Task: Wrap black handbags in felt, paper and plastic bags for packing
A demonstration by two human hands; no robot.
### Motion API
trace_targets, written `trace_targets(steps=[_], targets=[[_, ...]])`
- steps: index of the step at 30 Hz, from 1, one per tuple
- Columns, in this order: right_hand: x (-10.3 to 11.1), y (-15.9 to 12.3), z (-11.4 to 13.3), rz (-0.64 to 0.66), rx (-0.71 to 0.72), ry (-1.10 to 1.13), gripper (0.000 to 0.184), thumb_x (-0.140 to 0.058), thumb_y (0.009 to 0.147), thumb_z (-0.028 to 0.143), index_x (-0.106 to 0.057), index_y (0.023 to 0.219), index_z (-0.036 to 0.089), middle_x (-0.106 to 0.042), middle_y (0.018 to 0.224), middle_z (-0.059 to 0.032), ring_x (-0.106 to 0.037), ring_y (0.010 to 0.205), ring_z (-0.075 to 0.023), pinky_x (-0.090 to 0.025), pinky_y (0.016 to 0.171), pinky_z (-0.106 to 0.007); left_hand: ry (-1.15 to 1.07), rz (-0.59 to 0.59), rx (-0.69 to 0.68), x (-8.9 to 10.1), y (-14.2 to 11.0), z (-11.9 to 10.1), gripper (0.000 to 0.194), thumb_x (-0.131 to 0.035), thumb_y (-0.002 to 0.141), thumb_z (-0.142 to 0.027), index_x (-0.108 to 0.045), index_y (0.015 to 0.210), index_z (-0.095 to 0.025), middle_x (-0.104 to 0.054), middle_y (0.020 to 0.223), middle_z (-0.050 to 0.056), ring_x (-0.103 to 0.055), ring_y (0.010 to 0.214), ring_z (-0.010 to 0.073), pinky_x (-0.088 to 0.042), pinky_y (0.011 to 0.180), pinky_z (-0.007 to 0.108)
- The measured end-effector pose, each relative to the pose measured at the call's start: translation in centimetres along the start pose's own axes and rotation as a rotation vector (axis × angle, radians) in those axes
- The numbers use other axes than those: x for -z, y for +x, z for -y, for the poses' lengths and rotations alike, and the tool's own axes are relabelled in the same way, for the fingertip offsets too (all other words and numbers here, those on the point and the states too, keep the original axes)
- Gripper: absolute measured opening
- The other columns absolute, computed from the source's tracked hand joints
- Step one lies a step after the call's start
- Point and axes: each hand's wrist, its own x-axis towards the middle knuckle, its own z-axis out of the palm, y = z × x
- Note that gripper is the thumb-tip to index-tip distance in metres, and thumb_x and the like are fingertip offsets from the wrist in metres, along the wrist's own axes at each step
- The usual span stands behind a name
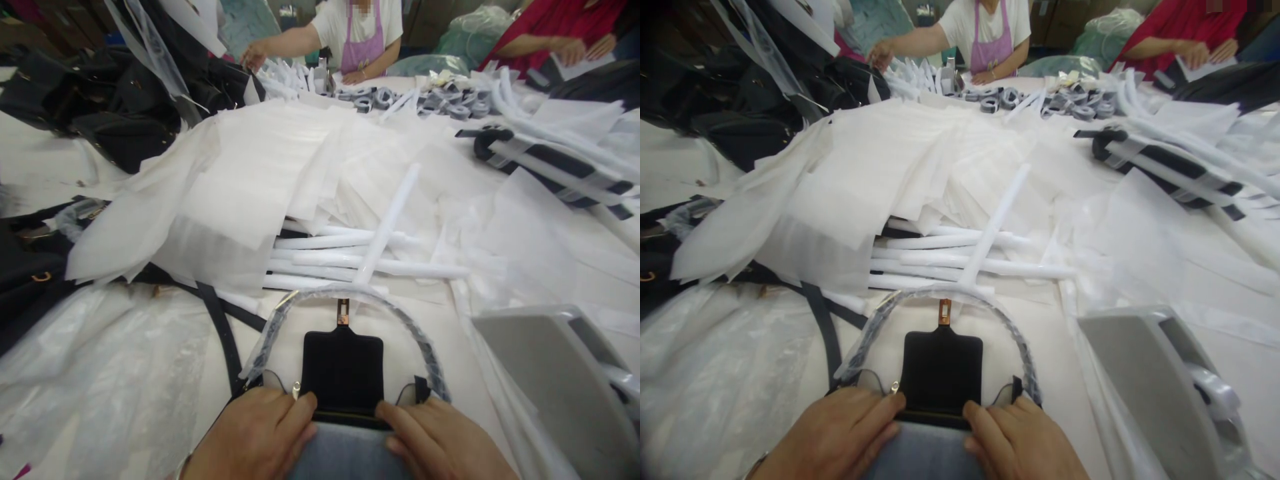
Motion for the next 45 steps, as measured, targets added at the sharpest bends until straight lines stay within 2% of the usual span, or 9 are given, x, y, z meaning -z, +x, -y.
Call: trace_targets(steps=[4,8,14,17,23,28,33,39,45], targets=[[-1.6,0.8,-0.2,0.096,-0.050,-0.094,0.035,-0.033,0.094,0.009,-0.056,0.119,0.018,-0.072,0.075,-0.0001,-0.063,0.047,-0.0165,-0.041,0.042,-0.031,0.112,0.125,0.063,-1.6,0.5,0.1,0.030,-0.030,0.105,-0.028,-0.057,0.113,-0.017,-0.067,0.078,0.001,-0.065,0.056,0.0172,-0.049,0.049,0.030],[-2.4,1.2,0.1,0.017,-0.090,-0.070,0.039,-0.033,0.091,0.003,-0.060,0.111,0.023,-0.072,0.095,-0.0022,-0.068,0.076,-0.0184,-0.046,0.064,-0.030,0.162,0.193,0.077,-2.1,0.6,0.1,0.020,-0.046,0.099,-0.023,-0.058,0.115,-0.019,-0.069,0.092,0.002,-0.065,0.059,0.0173,-0.050,0.050,0.030],[-3.1,0.7,0.5,-0.144,-0.044,-0.032,0.045,-0.021,0.106,0.023,-0.065,0.100,0.023,-0.070,0.088,-0.0018,-0.057,0.073,-0.0187,-0.036,0.072,-0.034,0.151,-0.160,-0.015,-2.9,0.7,-0.9,0.034,-0.032,0.104,-0.017,-0.066,0.104,-0.020,-0.071,0.112,0.002,-0.065,0.104,0.0194,-0.047,0.101,0.041],[-3.2,0.8,0.6,-0.131,-0.053,-0.020,0.042,-0.024,0.105,0.020,-0.065,0.097,0.023,-0.068,0.085,-0.0019,-0.055,0.071,-0.0185,-0.034,0.069,-0.033,0.086,-0.295,-0.187,-3.0,0.7,-1.7,0.029,-0.041,0.103,-0.017,-0.069,0.096,-0.019,-0.074,0.097,0.000,-0.067,0.093,0.0142,-0.048,0.101,0.031],[-3.4,0.2,0.8,-0.139,-0.067,0.006,0.034,-0.032,0.101,0.012,-0.064,0.100,0.023,-0.067,0.089,-0.0021,-0.056,0.076,-0.0192,-0.035,0.073,-0.033,-0.083,-0.124,-0.195,-2.0,-1.1,-2.4,0.039,-0.034,0.106,-0.035,-0.067,0.108,-0.015,-0.076,0.097,0.002,-0.072,0.089,0.0107,-0.056,0.086,0.016],[-3.0,-0.6,0.9,-0.058,-0.054,0.009,0.028,-0.043,0.097,0.008,-0.064,0.111,0.020,-0.068,0.103,-0.0054,-0.060,0.088,-0.0213,-0.043,0.080,-0.035,-0.020,0.042,-0.092,-2.0,-3.8,-3.9,0.068,-0.046,0.091,-0.067,-0.055,0.136,-0.017,-0.066,0.131,0.011,-0.064,0.119,0.0232,-0.055,0.097,0.032],[-0.7,-0.3,1.8,0.035,0.014,-0.054,0.023,-0.057,0.094,0.017,-0.065,0.116,0.016,-0.072,0.105,-0.0086,-0.066,0.092,-0.0233,-0.050,0.090,-0.043,-0.184,0.162,0.035,-1.2,-4.4,-5.2,0.076,-0.050,0.087,-0.072,-0.046,0.146,-0.023,-0.050,0.147,0.016,-0.049,0.134,0.0321,-0.048,0.105,0.050],[0.8,-3.6,4.9,0.172,-0.040,-0.050,0.078,-0.057,0.087,0.065,-0.042,0.149,0.020,-0.041,0.154,-0.0155,-0.035,0.143,-0.0375,-0.027,0.114,-0.064,-0.245,0.174,0.050,-1.2,-4.5,-5.3,0.074,-0.050,0.089,-0.069,-0.046,0.146,-0.022,-0.047,0.148,0.016,-0.044,0.138,0.0308,-0.041,0.111,0.051],[-2.1,-6.7,5.2,0.192,-0.071,-0.081,0.086,-0.055,0.086,0.069,-0.027,0.156,0.026,-0.022,0.163,-0.0104,-0.021,0.149,-0.0356,-0.022,0.118,-0.063,-0.085,0.102,0.023,-3.0,-5.3,-5.6,0.077,-0.061,0.086,-0.064,-0.041,0.149,-0.024,-0.025,0.162,0.014,-0.021,0.149,0.0345,-0.027,0.118,0.054]])
